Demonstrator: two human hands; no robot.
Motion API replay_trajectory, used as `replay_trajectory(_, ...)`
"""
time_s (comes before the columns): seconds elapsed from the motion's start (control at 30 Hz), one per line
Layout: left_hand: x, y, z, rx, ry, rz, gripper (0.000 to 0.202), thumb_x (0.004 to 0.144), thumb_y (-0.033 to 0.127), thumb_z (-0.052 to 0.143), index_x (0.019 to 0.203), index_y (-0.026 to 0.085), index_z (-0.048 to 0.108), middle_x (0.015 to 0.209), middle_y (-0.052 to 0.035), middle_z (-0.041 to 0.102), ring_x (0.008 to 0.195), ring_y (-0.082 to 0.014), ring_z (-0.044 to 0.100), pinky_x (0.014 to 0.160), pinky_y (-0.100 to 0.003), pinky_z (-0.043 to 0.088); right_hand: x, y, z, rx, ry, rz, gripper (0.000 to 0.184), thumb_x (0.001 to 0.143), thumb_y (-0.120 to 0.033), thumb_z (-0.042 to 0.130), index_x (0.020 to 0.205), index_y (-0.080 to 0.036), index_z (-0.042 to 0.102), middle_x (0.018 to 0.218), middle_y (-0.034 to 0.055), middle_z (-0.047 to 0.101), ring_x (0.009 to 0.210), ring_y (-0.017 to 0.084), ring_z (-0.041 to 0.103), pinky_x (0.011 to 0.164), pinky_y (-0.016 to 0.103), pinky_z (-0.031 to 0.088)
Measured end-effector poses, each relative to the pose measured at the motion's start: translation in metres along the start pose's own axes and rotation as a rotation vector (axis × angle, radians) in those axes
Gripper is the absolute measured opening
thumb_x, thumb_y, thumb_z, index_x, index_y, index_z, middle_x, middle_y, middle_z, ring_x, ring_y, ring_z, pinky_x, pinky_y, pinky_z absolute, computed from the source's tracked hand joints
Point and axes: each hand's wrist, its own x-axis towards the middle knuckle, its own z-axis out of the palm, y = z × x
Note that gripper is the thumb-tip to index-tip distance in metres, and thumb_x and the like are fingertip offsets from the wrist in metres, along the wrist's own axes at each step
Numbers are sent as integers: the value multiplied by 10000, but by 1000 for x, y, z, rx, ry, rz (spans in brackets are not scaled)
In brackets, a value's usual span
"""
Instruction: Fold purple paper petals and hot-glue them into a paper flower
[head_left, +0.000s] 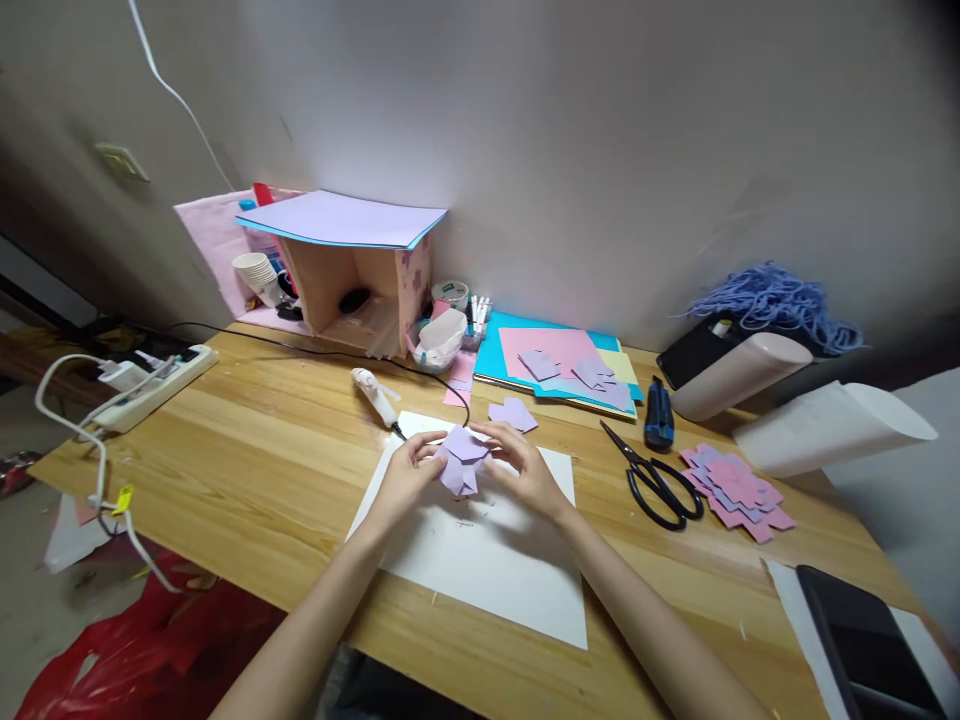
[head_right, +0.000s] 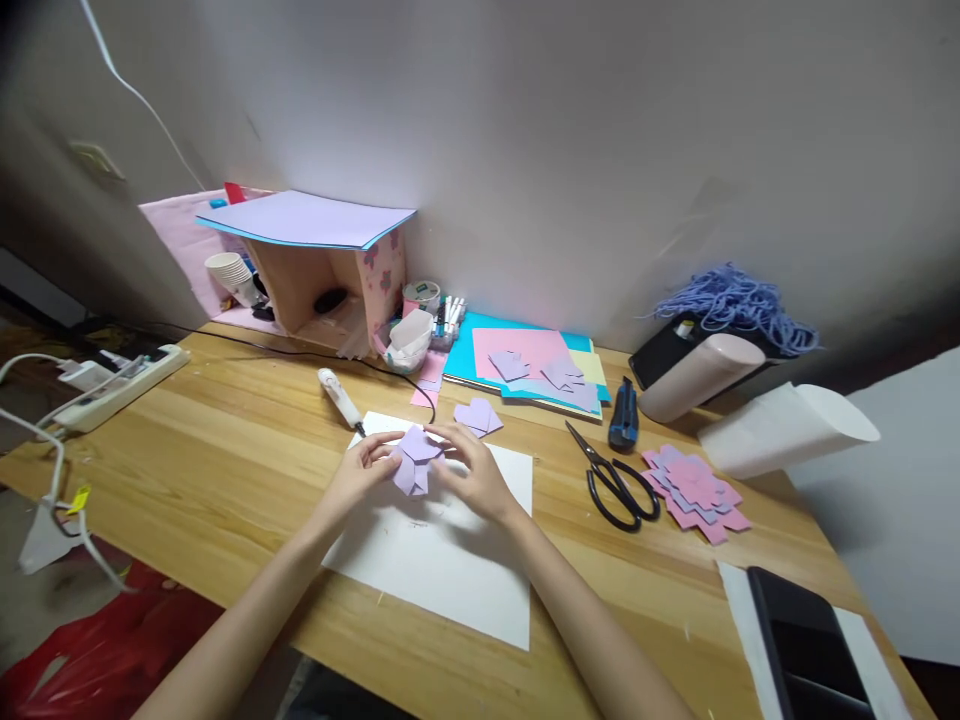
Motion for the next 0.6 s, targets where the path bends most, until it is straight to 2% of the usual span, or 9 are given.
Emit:
replay_trajectory(0.07,-3,-7,-5,-21,27,34,518,586,270,719,1062,125,577,831,-58,659,714,-159,621,645,-238,455,0,-3,13,-73,38,27,402,779,-261,580,1180,-254,548,1156,80,564,1013,200,557,784,311,500)
replay_trajectory(0.17,-7,-12,-16,-49,5,39,539,585,279,722,1076,123,564,811,-54,657,725,-164,625,669,-253,470,5,-1,34,-114,141,75,278,806,-261,534,1073,-241,608,1052,67,624,894,184,599,716,295,503)
replay_trajectory(0.27,-10,-13,-32,-44,38,4,512,592,323,730,1041,122,588,809,-65,664,734,-171,627,669,-257,474,17,2,54,-28,184,167,189,812,-315,527,911,-203,644,897,56,660,762,174,612,659,287,495)
replay_trajectory(0.47,-16,-11,-71,-61,251,72,374,622,366,721,900,127,645,851,-80,682,775,-180,622,680,-252,469,48,8,102,272,54,331,256,755,-415,582,784,-164,625,739,30,645,656,159,584,576,262,458)
replay_trajectory(0.53,-18,-9,-85,-54,314,95,342,625,392,714,823,119,659,783,-72,683,714,-168,615,649,-243,461,57,8,117,295,1,344,284,750,-436,575,806,-161,621,744,33,635,660,159,581,587,268,457)
replay_trajectory(0.6,-18,-6,-100,-58,382,96,350,600,410,727,775,114,661,703,-57,673,647,-155,601,607,-233,448,65,9,127,225,38,324,318,758,-454,552,882,-167,609,829,52,630,724,172,584,636,288,465)
